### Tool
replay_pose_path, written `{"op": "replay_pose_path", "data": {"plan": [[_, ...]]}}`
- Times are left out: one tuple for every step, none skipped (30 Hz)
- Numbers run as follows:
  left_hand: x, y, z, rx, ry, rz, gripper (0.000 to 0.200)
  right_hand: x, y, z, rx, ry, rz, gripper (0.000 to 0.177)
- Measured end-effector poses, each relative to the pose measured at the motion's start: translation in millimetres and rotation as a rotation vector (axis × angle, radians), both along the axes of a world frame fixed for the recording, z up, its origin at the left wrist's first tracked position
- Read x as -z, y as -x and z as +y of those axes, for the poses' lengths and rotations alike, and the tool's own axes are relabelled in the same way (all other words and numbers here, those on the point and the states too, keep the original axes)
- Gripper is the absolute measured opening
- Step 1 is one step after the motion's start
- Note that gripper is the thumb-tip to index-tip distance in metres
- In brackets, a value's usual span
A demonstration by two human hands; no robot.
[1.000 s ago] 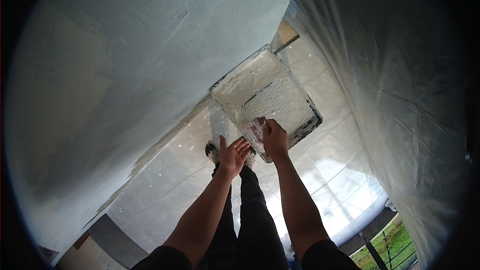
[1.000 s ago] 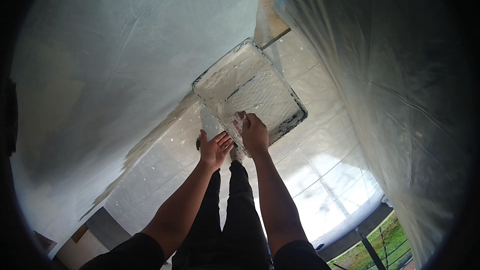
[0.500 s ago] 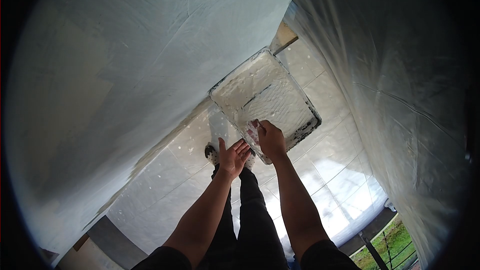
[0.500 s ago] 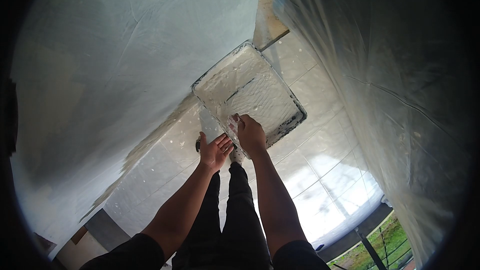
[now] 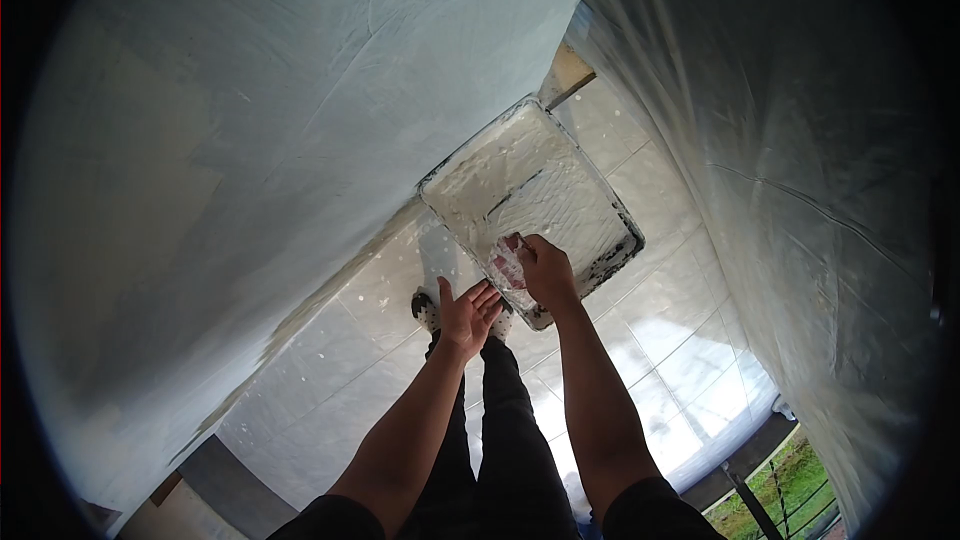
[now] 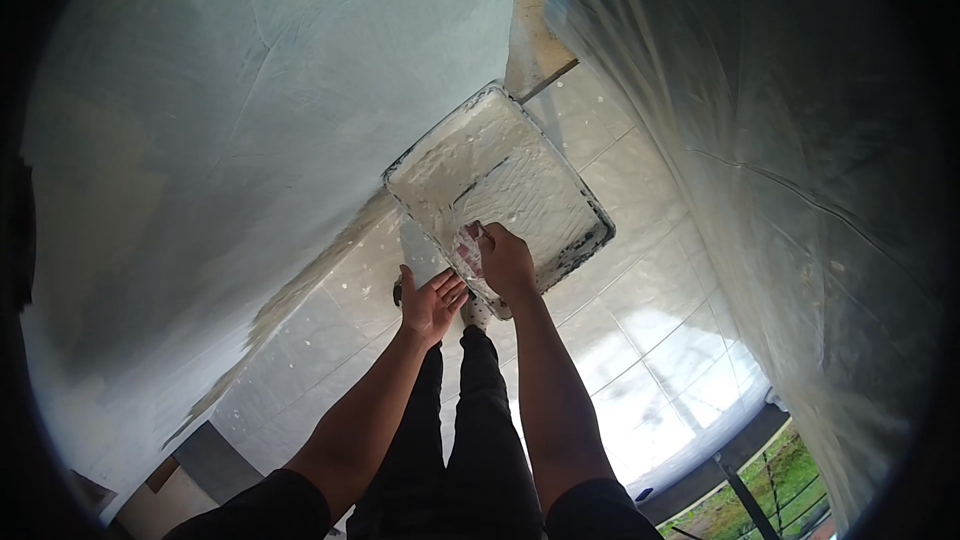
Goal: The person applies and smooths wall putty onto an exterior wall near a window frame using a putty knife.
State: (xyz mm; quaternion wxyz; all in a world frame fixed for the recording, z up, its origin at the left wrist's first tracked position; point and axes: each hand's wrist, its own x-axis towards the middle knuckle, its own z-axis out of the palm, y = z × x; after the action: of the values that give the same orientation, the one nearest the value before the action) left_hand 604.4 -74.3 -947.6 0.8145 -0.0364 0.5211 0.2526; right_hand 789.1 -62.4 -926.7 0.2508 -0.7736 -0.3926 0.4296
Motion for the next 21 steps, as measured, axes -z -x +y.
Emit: {"op": "replay_pose_path", "data": {"plan": [[0,0,0,-0.003,0.004,-0.002,0.121,0,-3,0,0.010,0.017,0.023,0.024],[1,1,-1,-0.006,0.009,-0.004,0.121,5,-6,-2,0.011,0.015,0.024,0.024],[1,1,-1,-0.005,0.007,-0.004,0.121,9,-9,-4,0.046,0.012,0.075,0.024],[2,2,-1,-0.004,0.009,0.003,0.121,13,-12,-6,0.082,0.010,0.126,0.025],[1,2,-1,-0.003,0.011,0.010,0.121,17,-15,-10,0.082,0.009,0.125,0.025],[0,1,-1,-0.003,0.010,0.009,0.121,20,-18,-13,0.126,0.017,0.177,0.025],[-2,2,-1,0.002,0.005,0.005,0.120,23,-19,-17,0.170,0.024,0.229,0.025],[-4,2,0,0.006,-0.001,0.000,0.119,30,-21,-22,0.170,0.021,0.229,0.025],[-5,2,0,0.006,-0.004,0.000,0.119,35,-22,-27,0.294,0.036,0.401,0.024],[-5,3,0,0.006,-0.004,0.025,0.118,40,-22,-32,0.416,0.050,0.573,0.023],[-6,3,0,0.006,-0.004,0.049,0.117,34,-22,-34,0.414,0.044,0.572,0.023],[-7,3,-1,0.006,-0.009,0.046,0.117,25,-23,-37,0.482,0.064,0.656,0.022],[-8,3,-2,0.018,-0.059,0.125,0.115,16,-22,-38,0.549,0.083,0.740,0.020],[-10,3,-3,0.028,-0.110,0.203,0.114,13,-23,-41,0.573,0.092,0.820,0.020],[-13,4,-3,0.026,-0.119,0.201,0.114,9,-21,-43,0.568,0.084,0.820,0.020],[-16,5,-3,0.025,-0.165,0.250,0.112,6,-19,-46,0.652,0.065,0.946,0.022],[-20,6,-3,0.024,-0.212,0.297,0.111,0,-17,-48,0.734,0.045,1.073,0.025],[-23,8,-3,0.022,-0.225,0.312,0.108,-3,-21,-54,0.651,0.038,1.134,0.032],[-26,11,-5,0.018,-0.236,0.310,0.108,-5,-19,-59,0.642,0.028,1.135,0.032],[-32,13,-5,0.033,-0.254,0.318,0.108,-12,-18,-60,0.644,0.005,1.189,0.034],[-38,16,-4,0.048,-0.274,0.327,0.107,-20,-17,-60,0.645,-0.019,1.243,0.036]]}}
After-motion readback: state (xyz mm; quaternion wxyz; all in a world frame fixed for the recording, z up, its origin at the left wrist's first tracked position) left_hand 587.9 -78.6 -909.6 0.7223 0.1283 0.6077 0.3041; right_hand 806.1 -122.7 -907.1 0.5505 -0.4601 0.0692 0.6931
